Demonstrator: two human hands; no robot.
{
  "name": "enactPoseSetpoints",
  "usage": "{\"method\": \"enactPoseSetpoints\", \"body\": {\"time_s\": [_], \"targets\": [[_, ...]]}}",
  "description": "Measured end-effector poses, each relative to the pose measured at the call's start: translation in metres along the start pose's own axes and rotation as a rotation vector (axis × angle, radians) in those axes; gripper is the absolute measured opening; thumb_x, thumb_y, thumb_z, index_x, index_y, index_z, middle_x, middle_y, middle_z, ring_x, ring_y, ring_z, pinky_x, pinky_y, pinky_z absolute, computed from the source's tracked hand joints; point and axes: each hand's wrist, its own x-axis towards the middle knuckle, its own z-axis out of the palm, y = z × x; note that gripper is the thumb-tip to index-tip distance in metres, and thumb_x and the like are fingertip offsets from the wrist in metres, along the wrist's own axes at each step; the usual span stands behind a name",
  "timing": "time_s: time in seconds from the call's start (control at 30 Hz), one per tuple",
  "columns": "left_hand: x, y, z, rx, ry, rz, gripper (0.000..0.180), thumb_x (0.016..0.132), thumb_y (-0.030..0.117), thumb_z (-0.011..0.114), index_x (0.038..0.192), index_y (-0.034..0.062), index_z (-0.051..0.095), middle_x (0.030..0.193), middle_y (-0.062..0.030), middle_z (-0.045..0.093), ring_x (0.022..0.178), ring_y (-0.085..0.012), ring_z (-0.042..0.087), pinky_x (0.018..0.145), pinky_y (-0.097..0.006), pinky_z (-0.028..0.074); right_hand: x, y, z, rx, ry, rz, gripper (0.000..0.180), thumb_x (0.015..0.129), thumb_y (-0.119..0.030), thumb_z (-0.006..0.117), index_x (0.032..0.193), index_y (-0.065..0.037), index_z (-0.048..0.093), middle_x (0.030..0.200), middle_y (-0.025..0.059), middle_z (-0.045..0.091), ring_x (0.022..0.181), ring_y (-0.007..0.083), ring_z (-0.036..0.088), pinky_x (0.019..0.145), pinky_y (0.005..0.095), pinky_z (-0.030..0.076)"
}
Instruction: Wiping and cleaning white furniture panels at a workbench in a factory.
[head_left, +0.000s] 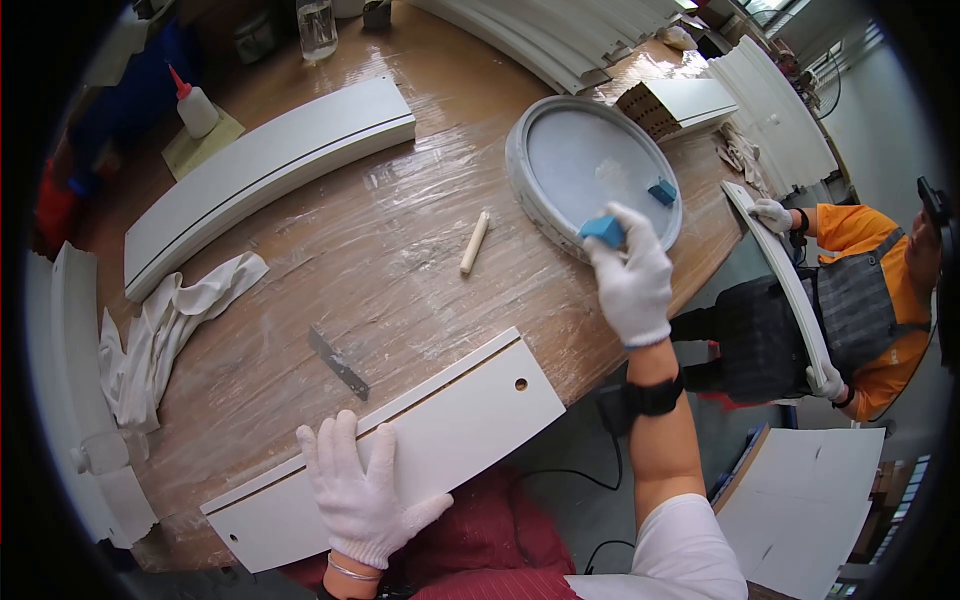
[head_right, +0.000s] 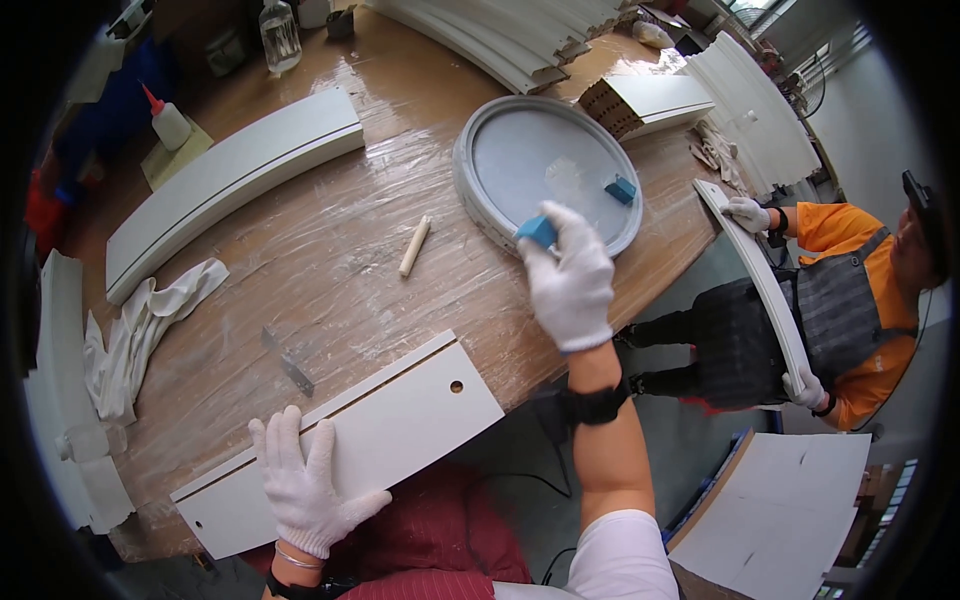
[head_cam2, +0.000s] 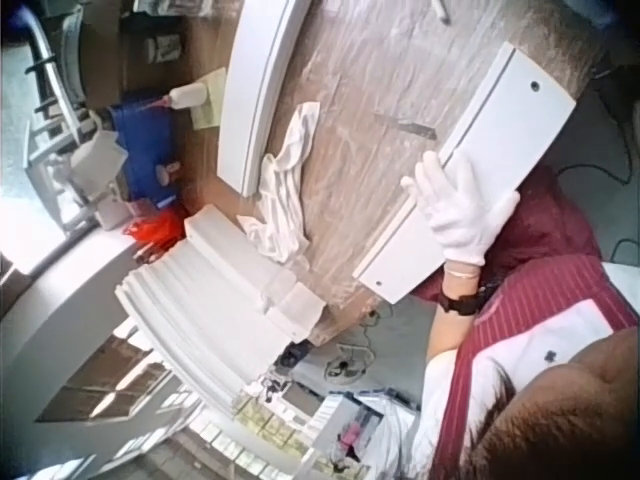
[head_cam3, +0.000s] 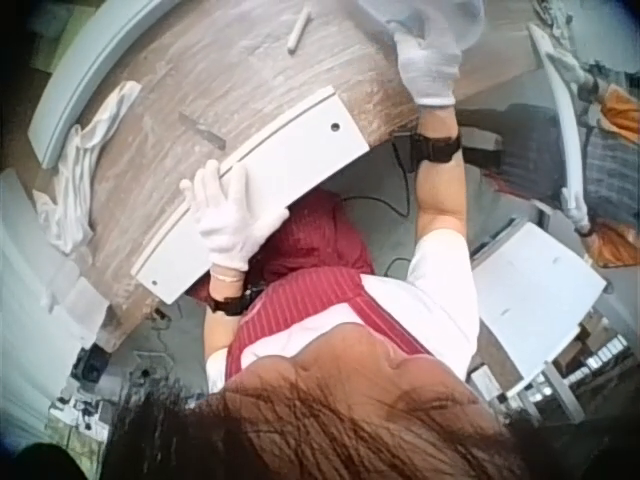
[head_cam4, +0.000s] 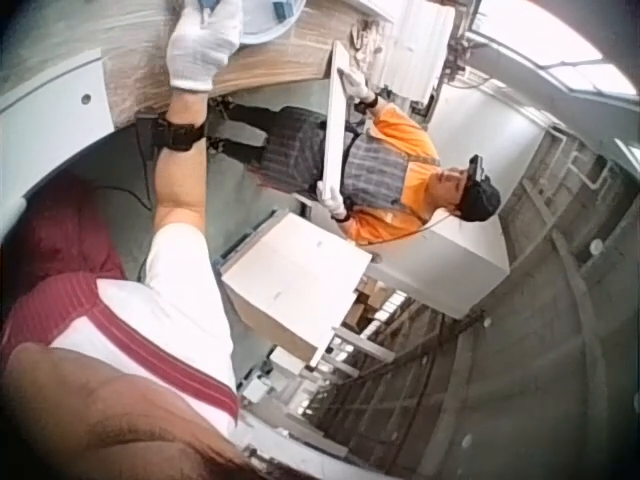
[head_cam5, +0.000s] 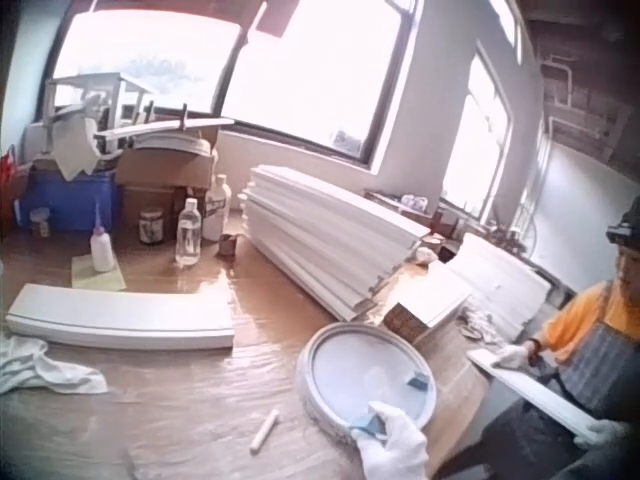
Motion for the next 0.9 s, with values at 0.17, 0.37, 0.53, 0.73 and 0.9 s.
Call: {"method": "enactPoseSetpoints", "body": {"time_s": [0.17, 0.37, 0.53, 0.73, 0.9], "targets": [[0.0, 0.0, -0.001, -0.002, -0.008, -0.004, 0.098, 0.051, 0.064, 0.087, 0.122, 0.0005, 0.065, 0.135, -0.0324, 0.051, 0.131, -0.0512, 0.048, 0.12, -0.069, 0.023, 0.07, 0.071, -0.005, -0.176, 0.045, 0.293, 0.044, 0.088, -0.017, 0.077, 0.129, -0.005, 0.065, 0.109, 0.0166, 0.073, 0.099, 0.0281, 0.071, 0.09, 0.0387, 0.056], [-0.002, -0.002, -0.002, 0.023, -0.008, 0.019, 0.098, 0.058, 0.07, 0.083, 0.124, 0.0009, 0.064, 0.136, -0.0327, 0.05, 0.131, -0.0516, 0.048, 0.12, -0.07, 0.023, 0.102, 0.071, 0.011, -0.387, -0.096, 0.402, 0.048, 0.087, -0.03, 0.074, 0.13, -0.01, 0.066, 0.114, 0.0184, 0.073, 0.106, 0.035, 0.07, 0.094, 0.0437, 0.053], [-0.003, -0.002, -0.001, 0.021, -0.002, 0.023, 0.099, 0.058, 0.072, 0.082, 0.124, 0.0008, 0.063, 0.135, -0.0321, 0.051, 0.13, -0.0514, 0.048, 0.119, -0.071, 0.023, 0.107, 0.054, 0.012, -0.702, -0.29, 0.385, 0.046, 0.09, -0.034, 0.07, 0.131, -0.013, 0.065, 0.119, 0.0221, 0.072, 0.114, 0.0399, 0.067, 0.098, 0.0482, 0.051], [0.001, -0.001, -0.004, 0.009, -0.026, -0.007, 0.098, 0.06, 0.072, 0.081, 0.124, -0.0002, 0.063, 0.133, -0.0314, 0.051, 0.128, -0.0513, 0.049, 0.118, -0.071, 0.024, 0.065, 0.018, -0.008, -0.215, -0.205, 0.298, 0.042, 0.089, -0.019, 0.074, 0.128, -0.006, 0.065, 0.114, 0.0196, 0.073, 0.101, 0.0324, 0.072, 0.092, 0.04, 0.055], [0.0, -0.001, -0.003, 0.007, -0.009, 0.01, 0.098, 0.061, 0.072, 0.081, 0.124, -0.0002, 0.063, 0.134, -0.0317, 0.051, 0.129, -0.0514, 0.049, 0.118, -0.071, 0.024, -0.023, -0.027, -0.007, 0.345, -0.287, 0.069, 0.043, 0.081, -0.005, 0.08, 0.122, -0.001, 0.067, 0.104, 0.015, 0.071, 0.094, 0.0295, 0.069, 0.087, 0.0388, 0.054]]}}
